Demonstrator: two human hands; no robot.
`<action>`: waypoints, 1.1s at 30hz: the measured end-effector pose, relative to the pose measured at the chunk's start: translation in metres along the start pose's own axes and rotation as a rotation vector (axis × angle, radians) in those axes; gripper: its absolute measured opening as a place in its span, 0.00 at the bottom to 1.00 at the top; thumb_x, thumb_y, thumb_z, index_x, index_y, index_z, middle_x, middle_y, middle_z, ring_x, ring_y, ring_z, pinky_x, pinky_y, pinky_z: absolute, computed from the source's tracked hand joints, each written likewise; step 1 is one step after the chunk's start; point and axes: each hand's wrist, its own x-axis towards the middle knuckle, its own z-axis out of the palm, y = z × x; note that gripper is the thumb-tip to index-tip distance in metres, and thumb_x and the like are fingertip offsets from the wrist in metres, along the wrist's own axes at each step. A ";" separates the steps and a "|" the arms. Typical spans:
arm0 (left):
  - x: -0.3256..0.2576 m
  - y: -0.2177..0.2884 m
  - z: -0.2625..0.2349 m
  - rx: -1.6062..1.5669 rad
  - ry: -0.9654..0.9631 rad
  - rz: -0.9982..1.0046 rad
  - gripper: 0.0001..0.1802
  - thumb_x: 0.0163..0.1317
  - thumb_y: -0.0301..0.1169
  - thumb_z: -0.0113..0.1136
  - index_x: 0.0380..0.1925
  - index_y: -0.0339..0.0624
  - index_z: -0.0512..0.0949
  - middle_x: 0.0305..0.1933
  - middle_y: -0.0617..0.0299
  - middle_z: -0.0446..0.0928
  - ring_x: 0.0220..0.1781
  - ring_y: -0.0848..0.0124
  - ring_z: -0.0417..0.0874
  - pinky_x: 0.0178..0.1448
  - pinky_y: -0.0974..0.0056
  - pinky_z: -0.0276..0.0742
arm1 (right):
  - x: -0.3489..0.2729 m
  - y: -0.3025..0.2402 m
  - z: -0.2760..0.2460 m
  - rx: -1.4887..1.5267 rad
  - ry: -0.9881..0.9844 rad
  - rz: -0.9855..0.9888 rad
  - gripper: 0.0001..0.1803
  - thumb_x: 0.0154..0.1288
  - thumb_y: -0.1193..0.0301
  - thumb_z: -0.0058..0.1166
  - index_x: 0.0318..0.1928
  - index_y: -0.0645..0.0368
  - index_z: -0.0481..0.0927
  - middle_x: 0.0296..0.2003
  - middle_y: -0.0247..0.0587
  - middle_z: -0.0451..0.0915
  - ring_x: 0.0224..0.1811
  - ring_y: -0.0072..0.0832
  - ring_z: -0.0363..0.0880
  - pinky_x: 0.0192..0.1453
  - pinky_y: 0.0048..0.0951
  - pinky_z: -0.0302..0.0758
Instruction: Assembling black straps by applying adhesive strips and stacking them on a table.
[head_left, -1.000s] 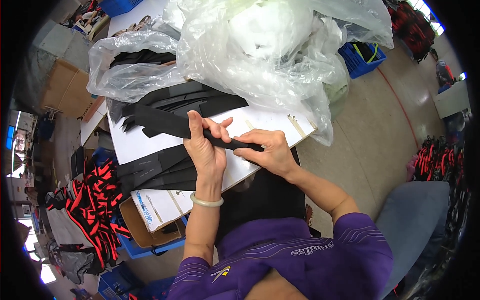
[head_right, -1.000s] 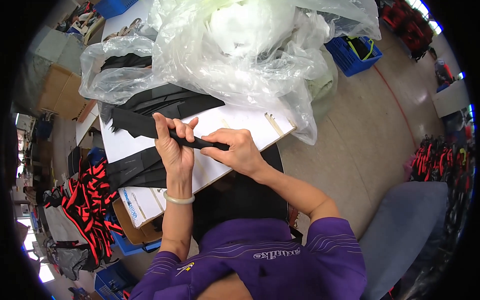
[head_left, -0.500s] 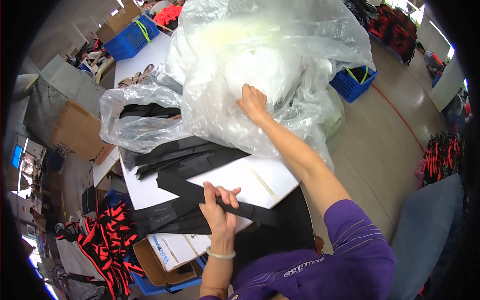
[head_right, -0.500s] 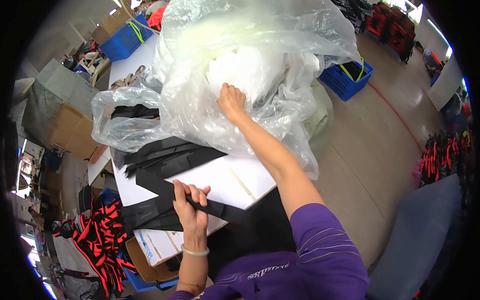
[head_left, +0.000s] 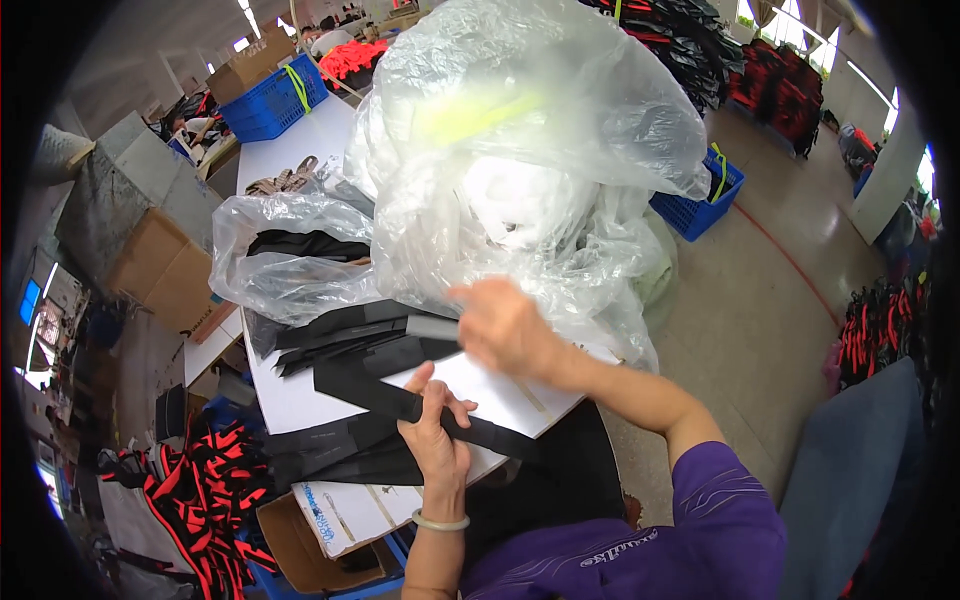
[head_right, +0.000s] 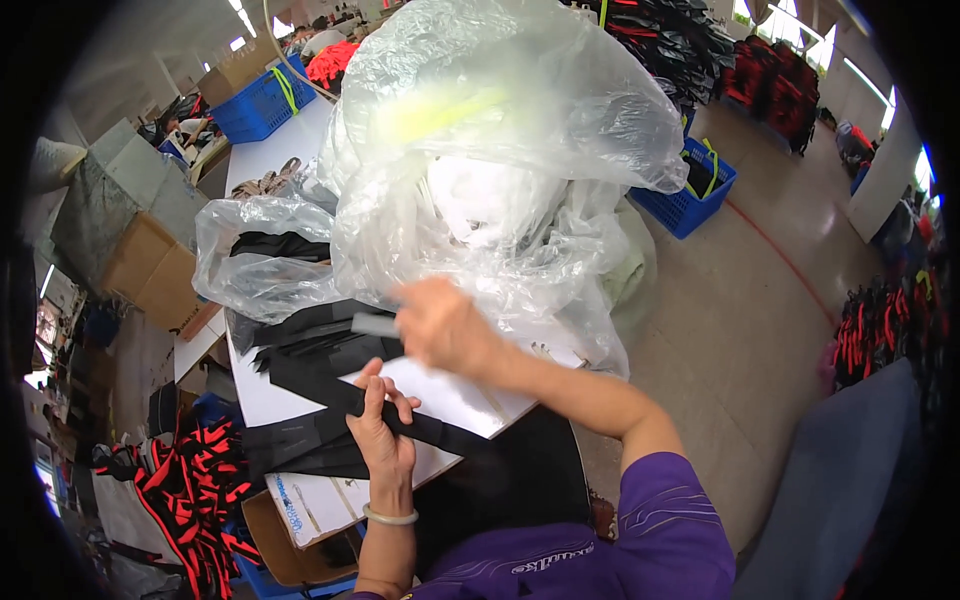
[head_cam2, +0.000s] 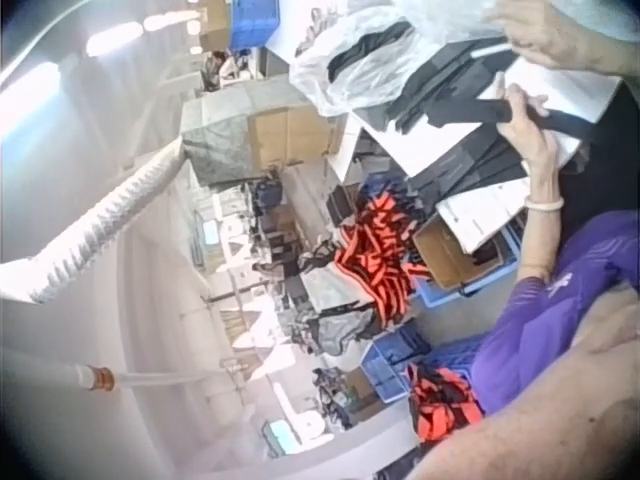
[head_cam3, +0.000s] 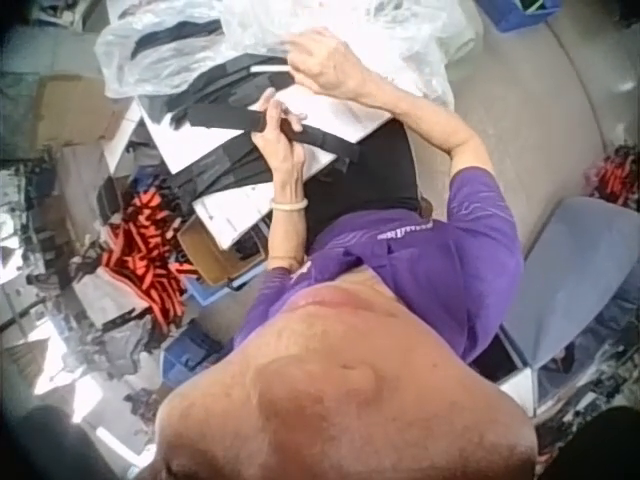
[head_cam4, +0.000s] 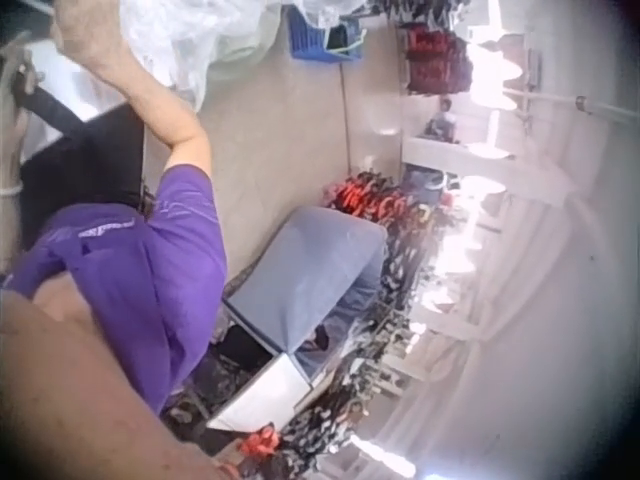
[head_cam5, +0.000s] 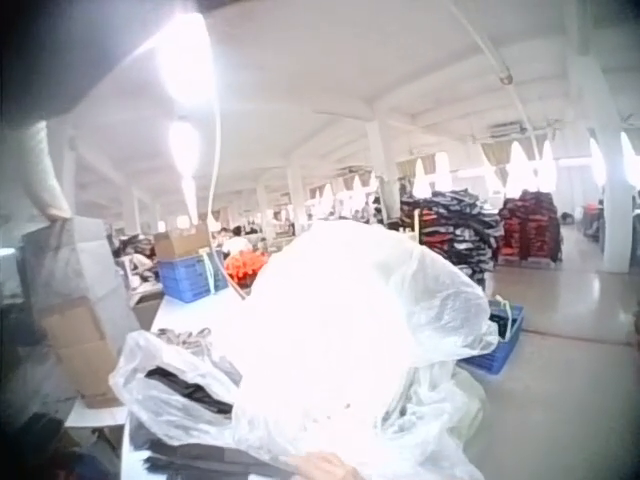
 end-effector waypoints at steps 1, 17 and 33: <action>-0.002 0.001 0.002 0.021 -0.021 0.034 0.12 0.63 0.27 0.60 0.43 0.31 0.74 0.24 0.61 0.71 0.16 0.75 0.70 0.30 0.67 0.76 | -0.007 -0.028 -0.007 0.079 -0.033 -0.015 0.08 0.47 0.75 0.62 0.26 0.62 0.75 0.44 0.49 0.80 0.44 0.44 0.80 0.49 0.39 0.76; -0.025 0.014 0.000 -0.028 -0.336 0.172 0.04 0.56 0.17 0.60 0.31 0.32 0.76 0.26 0.59 0.73 0.18 0.72 0.73 0.23 0.72 0.69 | -0.025 -0.054 -0.046 1.195 -0.361 0.658 0.11 0.55 0.80 0.65 0.39 0.65 0.79 0.37 0.38 0.80 0.42 0.23 0.77 0.49 0.25 0.73; 0.000 0.043 -0.040 -0.678 -0.085 -0.312 0.18 0.65 0.43 0.60 0.24 0.41 0.74 0.17 0.68 0.64 0.11 0.78 0.60 0.24 0.71 0.67 | -0.036 -0.083 -0.048 0.834 -0.501 0.499 0.09 0.52 0.73 0.68 0.31 0.62 0.82 0.27 0.33 0.79 0.28 0.21 0.73 0.34 0.24 0.70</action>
